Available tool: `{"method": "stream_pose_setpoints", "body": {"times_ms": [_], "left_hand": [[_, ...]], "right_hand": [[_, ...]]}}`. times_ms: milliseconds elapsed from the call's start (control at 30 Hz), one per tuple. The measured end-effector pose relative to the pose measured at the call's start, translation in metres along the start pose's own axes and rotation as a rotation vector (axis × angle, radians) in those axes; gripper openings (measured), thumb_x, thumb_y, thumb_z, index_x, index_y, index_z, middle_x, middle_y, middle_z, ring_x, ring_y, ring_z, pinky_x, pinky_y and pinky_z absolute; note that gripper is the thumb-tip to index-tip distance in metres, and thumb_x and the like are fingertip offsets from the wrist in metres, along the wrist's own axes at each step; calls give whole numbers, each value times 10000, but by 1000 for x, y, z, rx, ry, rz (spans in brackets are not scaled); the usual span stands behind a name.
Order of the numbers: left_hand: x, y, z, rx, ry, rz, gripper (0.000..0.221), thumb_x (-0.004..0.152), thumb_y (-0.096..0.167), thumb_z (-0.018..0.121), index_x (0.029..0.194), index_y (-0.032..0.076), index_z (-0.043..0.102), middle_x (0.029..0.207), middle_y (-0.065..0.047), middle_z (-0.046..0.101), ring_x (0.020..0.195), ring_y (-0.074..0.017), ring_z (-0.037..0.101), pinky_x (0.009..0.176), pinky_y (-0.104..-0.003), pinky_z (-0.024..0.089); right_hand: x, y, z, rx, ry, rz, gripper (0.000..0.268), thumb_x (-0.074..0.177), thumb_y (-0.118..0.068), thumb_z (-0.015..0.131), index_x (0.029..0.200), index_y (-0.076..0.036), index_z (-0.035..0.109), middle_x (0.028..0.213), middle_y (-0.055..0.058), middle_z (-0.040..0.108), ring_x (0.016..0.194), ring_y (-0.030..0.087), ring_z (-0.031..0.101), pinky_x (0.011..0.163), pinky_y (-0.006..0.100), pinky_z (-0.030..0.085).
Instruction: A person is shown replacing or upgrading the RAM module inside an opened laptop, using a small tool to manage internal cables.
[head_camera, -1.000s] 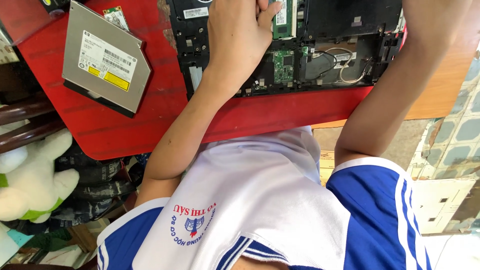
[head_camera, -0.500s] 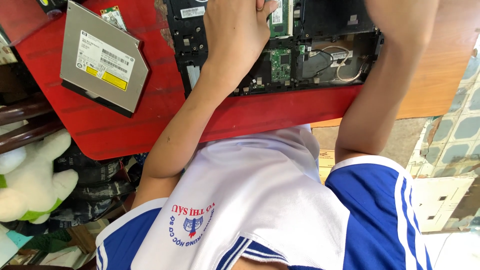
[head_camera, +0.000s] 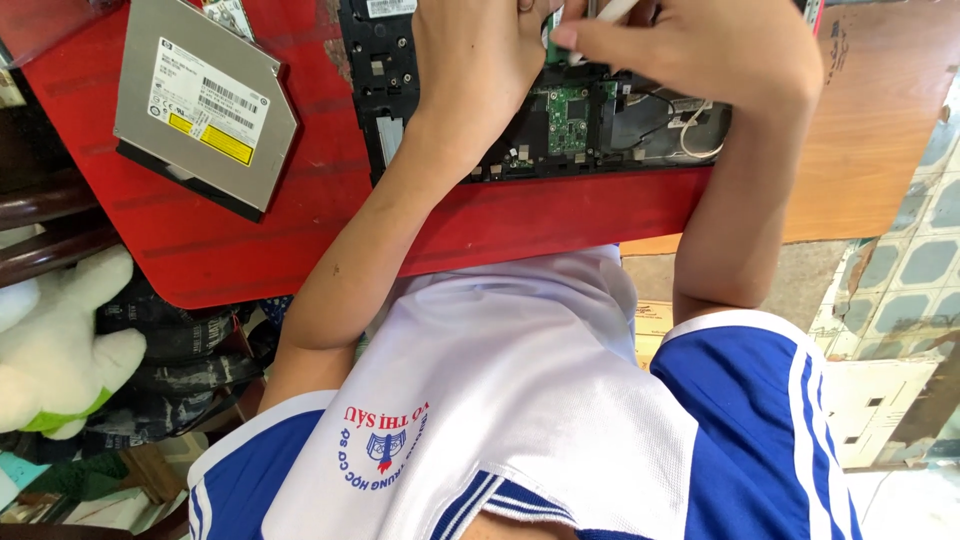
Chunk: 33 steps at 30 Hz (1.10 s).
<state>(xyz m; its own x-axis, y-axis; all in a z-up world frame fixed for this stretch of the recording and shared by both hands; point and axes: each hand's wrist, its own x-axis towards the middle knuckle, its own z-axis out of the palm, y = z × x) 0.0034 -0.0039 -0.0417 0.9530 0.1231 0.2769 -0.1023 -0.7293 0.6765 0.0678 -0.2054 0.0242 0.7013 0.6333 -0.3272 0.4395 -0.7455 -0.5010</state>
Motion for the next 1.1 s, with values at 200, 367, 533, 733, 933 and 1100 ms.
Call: {"method": "stream_pose_setpoints", "body": {"times_ms": [200, 367, 533, 733, 933, 1100], "left_hand": [[1, 1, -2, 7, 2, 10, 274, 827, 4, 727, 764, 156, 507, 682, 11, 512, 602, -239, 535, 481, -423, 357], [11, 28, -27, 24, -67, -26, 390, 876, 69, 849, 1020, 139, 494, 832, -73, 602, 762, -308, 626, 582, -454, 460], [14, 27, -24, 59, -171, -109, 332, 909, 126, 801, 1211, 179, 674, 869, -70, 568, 853, -310, 590, 585, -454, 506], [12, 24, -22, 70, -193, -113, 298, 927, 178, 780, 1224, 176, 756, 886, -29, 557, 887, -274, 574, 582, -449, 529], [13, 24, -21, 67, -211, -123, 295, 945, 212, 754, 1237, 178, 741, 909, -34, 550, 909, -288, 565, 582, -473, 505], [11, 19, -21, 73, -149, -40, 210, 916, 244, 766, 1121, 207, 737, 826, 12, 463, 837, -273, 578, 626, -482, 582]], "right_hand": [[1, -18, -17, 133, -85, -61, 173, 1153, -304, 703, 1038, -189, 762, 901, -62, 747, 792, 109, 670, 641, 308, 430], [5, -21, -24, 138, -15, -225, 79, 1060, -186, 737, 1052, -118, 778, 910, 22, 762, 791, 127, 678, 704, 322, 467], [7, -32, -27, 139, 4, -336, 129, 988, -202, 736, 950, -84, 773, 812, 30, 767, 587, 153, 640, 617, 325, 438], [-2, -40, -23, 92, -8, -286, 195, 1031, -223, 648, 936, -78, 737, 780, 29, 728, 548, 274, 525, 662, 379, 420], [-7, -43, -18, -5, -33, -316, 232, 1050, -247, 606, 982, -60, 726, 885, 78, 742, 756, 337, 658, 623, 449, 441], [-10, -57, -25, -71, -66, -262, 142, 997, -168, 663, 982, -117, 794, 791, 59, 728, 680, 246, 686, 627, 329, 548]]}}
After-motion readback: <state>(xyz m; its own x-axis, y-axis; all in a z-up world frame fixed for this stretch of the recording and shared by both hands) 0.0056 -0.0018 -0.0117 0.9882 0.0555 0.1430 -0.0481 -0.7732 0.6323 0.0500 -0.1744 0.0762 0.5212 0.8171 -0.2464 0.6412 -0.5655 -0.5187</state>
